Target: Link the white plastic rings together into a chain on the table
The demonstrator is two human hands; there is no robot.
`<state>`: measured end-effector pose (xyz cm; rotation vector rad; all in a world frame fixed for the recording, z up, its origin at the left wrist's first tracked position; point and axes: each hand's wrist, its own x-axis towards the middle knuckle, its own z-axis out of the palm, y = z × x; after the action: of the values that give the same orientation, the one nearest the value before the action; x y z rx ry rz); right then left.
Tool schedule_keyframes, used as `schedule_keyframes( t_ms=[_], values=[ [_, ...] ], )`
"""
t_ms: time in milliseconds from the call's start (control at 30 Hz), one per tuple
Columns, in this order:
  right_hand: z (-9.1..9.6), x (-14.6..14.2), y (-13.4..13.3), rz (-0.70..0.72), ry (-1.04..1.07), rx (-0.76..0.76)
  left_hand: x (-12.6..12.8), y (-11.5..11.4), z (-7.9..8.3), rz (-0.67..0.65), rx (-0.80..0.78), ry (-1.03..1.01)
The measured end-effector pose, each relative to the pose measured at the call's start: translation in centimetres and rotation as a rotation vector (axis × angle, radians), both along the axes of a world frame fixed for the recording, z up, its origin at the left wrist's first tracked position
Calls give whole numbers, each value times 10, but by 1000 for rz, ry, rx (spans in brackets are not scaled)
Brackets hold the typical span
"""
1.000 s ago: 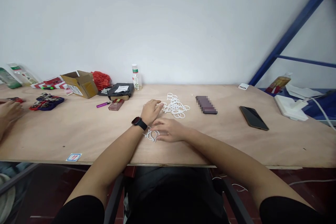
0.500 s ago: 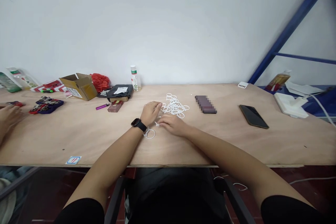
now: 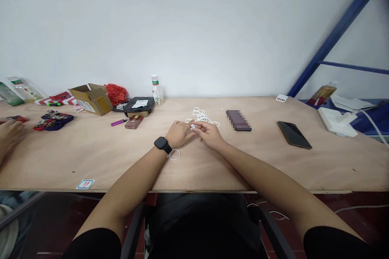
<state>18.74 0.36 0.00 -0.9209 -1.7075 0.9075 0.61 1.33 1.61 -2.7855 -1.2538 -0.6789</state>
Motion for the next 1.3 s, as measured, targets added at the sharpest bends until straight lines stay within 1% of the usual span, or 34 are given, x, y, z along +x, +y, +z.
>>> schedule_keyframes(
  t_ms=[100, 233, 333, 633, 767, 833, 900, 1033, 1100, 1133, 1200, 1233, 1300],
  values=[
    [4, -1, -2, 5, 0, -28, 0, 0, -1, -17, 4, 17],
    [4, -1, 1, 22, 108, -96, 1, -2, 0, -71, -10, -25],
    [3, -1, 3, 47, 149, -129, 4, -3, 2, -95, -18, -14],
    [3, 0, 8, 101, 172, -175, 5, -2, -1, -79, 21, 33],
    [0, 1, 10, 96, 159, -163, 3, -1, 3, -112, -10, -9],
    [-2, 3, 12, 65, 118, -119, -1, 0, 7, -129, -40, -40],
    [-5, 7, 15, -12, 27, -30, -7, 3, 10, -112, -55, -81],
    [-6, 21, 25, -253, -220, 181, -19, 10, 12, 25, -41, -163],
    [-5, 26, 28, -327, -344, 259, -22, 12, 11, 96, -27, -172],
    [-4, 26, 28, -341, -401, 292, -22, 13, 10, 130, -24, -173],
    [-3, 23, 23, -316, -484, 347, -20, 13, 8, 185, -34, -163],
    [-2, 19, 18, -267, -512, 377, -19, 12, 8, 206, -48, -154],
    [0, 7, 5, -77, -559, 446, -17, 12, 7, 236, -83, -138]
  ],
)
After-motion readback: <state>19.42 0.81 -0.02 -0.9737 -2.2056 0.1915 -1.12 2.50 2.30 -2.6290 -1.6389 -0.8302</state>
